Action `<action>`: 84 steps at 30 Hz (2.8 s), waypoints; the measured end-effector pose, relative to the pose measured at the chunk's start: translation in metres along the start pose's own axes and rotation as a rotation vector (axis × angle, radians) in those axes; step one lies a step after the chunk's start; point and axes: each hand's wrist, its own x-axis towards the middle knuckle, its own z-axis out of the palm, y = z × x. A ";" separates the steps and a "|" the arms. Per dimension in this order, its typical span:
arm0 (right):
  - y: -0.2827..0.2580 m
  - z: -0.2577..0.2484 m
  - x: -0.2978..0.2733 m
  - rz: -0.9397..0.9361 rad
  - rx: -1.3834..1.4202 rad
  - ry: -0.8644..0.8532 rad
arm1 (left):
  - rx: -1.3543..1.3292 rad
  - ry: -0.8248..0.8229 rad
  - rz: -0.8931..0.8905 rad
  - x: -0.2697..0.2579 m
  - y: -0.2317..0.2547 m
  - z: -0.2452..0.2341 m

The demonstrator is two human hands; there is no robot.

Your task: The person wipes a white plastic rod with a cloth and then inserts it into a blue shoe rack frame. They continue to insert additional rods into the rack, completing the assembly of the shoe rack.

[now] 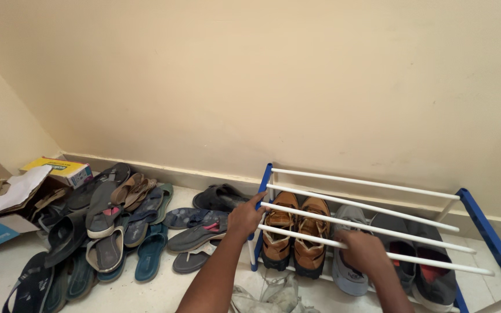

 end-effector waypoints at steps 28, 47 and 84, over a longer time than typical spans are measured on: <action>0.186 -0.026 -0.062 0.843 -0.201 -0.066 | -0.005 0.016 0.005 0.003 -0.003 0.004; 0.254 -0.005 -0.116 0.773 0.309 0.398 | -0.034 0.053 0.017 0.006 -0.003 0.009; 0.279 -0.002 -0.122 0.967 1.238 0.444 | -0.078 -0.311 0.789 -0.088 0.195 0.126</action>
